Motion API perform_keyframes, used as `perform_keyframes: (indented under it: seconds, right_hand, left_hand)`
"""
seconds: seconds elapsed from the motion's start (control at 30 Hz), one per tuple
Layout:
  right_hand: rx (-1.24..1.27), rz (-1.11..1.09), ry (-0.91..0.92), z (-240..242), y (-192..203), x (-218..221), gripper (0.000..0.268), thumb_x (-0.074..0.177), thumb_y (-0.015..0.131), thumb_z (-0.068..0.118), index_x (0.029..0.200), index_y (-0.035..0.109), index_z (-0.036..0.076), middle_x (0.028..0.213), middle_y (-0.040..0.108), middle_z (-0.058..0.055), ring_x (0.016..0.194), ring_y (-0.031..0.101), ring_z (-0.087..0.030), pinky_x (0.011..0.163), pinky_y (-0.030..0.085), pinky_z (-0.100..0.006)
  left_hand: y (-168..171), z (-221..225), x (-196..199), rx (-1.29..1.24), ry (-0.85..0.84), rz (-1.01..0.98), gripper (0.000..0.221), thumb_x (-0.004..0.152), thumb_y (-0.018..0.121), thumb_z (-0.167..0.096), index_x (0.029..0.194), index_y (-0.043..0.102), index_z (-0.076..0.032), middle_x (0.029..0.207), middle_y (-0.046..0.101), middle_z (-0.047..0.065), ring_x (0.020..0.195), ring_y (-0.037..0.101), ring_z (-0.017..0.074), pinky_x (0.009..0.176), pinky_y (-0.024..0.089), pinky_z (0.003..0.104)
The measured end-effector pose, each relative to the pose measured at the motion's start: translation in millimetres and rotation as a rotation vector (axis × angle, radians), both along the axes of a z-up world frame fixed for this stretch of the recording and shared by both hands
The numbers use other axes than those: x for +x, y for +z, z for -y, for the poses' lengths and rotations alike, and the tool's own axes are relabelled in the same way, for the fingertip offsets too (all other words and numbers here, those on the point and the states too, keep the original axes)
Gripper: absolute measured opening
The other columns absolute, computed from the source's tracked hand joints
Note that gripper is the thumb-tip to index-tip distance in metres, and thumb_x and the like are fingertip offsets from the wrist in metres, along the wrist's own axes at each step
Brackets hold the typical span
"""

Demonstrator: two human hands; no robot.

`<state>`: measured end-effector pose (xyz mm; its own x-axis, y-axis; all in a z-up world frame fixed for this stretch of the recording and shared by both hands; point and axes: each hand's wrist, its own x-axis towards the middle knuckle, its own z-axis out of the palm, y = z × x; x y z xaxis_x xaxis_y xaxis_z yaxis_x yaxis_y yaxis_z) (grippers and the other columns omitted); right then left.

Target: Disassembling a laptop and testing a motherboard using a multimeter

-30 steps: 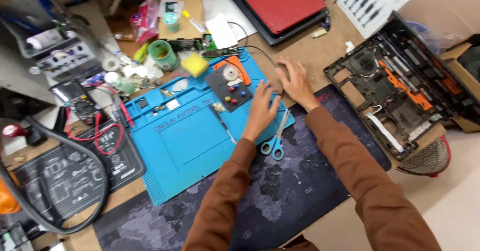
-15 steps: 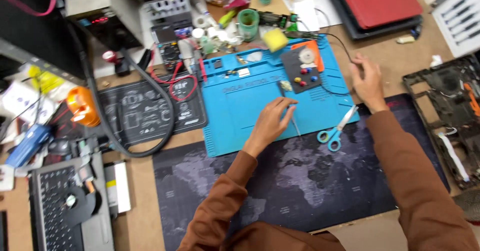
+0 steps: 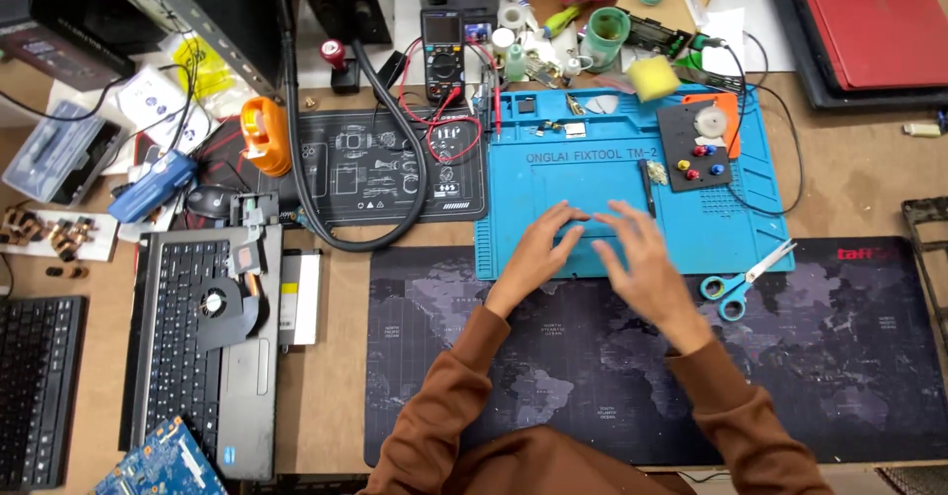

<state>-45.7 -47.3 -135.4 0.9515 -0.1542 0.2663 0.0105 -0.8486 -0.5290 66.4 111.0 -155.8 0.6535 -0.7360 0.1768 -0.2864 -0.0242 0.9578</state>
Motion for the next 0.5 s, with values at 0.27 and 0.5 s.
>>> perform_keyframes:
  seconds: [0.27,0.5]
  right_hand:
    - [-0.351,-0.076,-0.122,-52.3,-48.3,18.6,0.052,0.108,0.047,0.027,0.157,0.041,0.011,0.161,0.038,-0.017,0.149,0.035,-0.039,0.118,0.024,-0.063]
    - [0.188,-0.011,0.086,-96.5,-23.5,68.9,0.017,0.102,0.066,0.021,0.117,0.071,0.015,0.108,0.062,-0.005,0.103,0.069,-0.033,0.090,0.055,-0.044]
  left_hand:
    - [-3.0,-32.7,-0.6,-0.043,0.048,-0.097,0.026,0.104,0.059,-0.020,0.125,0.069,-0.008,0.123,0.068,0.022,0.130,0.054,0.0452,0.104,0.048,0.054]
    - [15.2,-120.6,4.0,-0.084,0.444,-0.208,0.017,0.099,0.069,-0.025,0.090,0.076,-0.012,0.075,0.072,0.002,0.079,0.065,0.0064,0.072,0.058,0.028]
